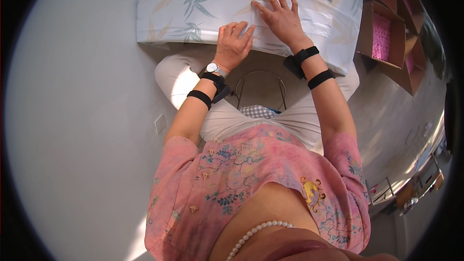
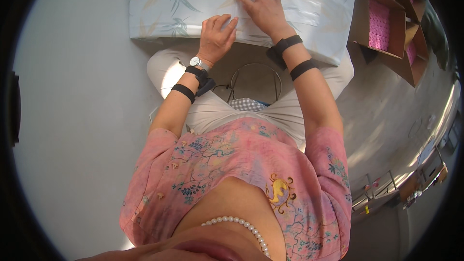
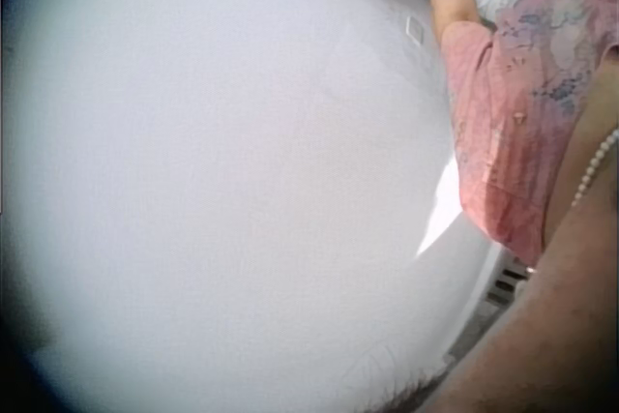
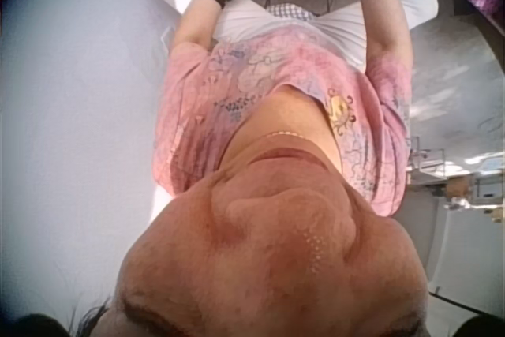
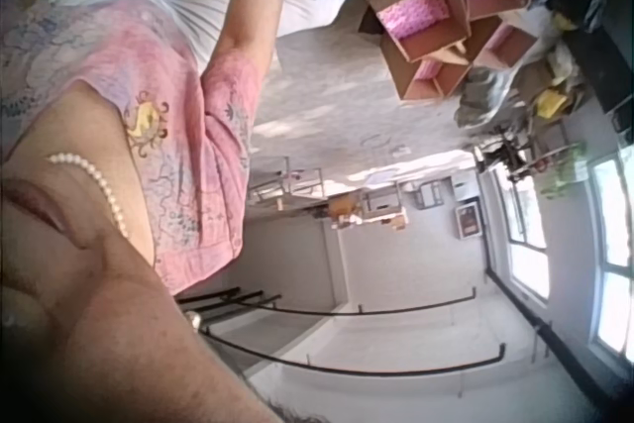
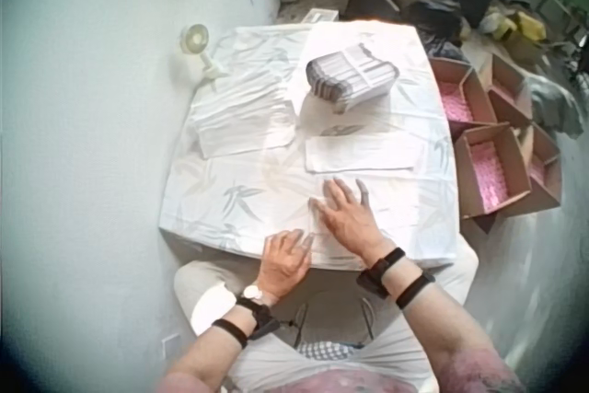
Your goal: Folding and packing white face masks into boxes.
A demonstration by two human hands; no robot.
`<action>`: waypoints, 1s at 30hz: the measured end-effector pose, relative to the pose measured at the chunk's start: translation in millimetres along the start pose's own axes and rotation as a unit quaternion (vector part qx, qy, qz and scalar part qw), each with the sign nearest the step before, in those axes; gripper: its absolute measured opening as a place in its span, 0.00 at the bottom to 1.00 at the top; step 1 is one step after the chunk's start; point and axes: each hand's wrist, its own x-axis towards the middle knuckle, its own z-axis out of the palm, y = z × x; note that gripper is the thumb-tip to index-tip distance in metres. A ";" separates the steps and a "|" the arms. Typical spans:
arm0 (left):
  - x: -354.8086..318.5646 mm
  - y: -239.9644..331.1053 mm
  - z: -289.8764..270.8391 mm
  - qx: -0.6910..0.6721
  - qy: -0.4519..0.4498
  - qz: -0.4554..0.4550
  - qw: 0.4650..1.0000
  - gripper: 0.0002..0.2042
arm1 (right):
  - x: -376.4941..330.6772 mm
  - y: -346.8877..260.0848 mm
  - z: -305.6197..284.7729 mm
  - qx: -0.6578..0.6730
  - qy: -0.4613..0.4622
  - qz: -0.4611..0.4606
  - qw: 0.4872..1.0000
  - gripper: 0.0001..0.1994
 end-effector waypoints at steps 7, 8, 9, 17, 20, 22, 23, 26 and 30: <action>10.9 6.8 3.6 -0.110 0.045 -0.129 0.985 0.16 | 24.5 11.4 2.8 0.079 -0.008 0.025 0.997 0.18; 13.4 7.7 3.4 -0.110 0.046 -0.130 0.984 0.16 | 28.4 13.0 3.0 0.098 -0.014 0.028 0.995 0.16; 14.8 8.2 4.6 -0.120 0.046 -0.146 0.981 0.16 | 31.9 15.0 4.7 0.097 -0.016 0.026 0.995 0.16; 21.9 7.9 9.3 -0.127 0.046 -0.189 0.973 0.16 | 48.6 19.6 6.0 0.162 -0.048 0.028 0.985 0.07; 21.5 7.5 9.8 -0.121 0.045 -0.193 0.973 0.16 | 50.4 17.5 5.6 0.165 -0.046 0.021 0.985 0.07; 22.1 7.7 10.4 -0.125 0.053 -0.190 0.972 0.16 | 51.0 16.6 6.6 0.162 -0.047 0.021 0.985 0.06; 22.3 7.7 10.4 -0.125 0.053 -0.190 0.972 0.16 | 51.3 16.2 7.1 0.158 -0.048 0.021 0.986 0.06; 22.0 7.8 11.4 -0.126 0.050 -0.196 0.971 0.16 | 51.5 15.8 9.6 0.153 -0.041 0.012 0.987 0.06; 21.9 7.4 11.7 -0.122 0.051 -0.195 0.972 0.16 | 51.9 13.9 12.6 0.152 -0.045 0.017 0.987 0.06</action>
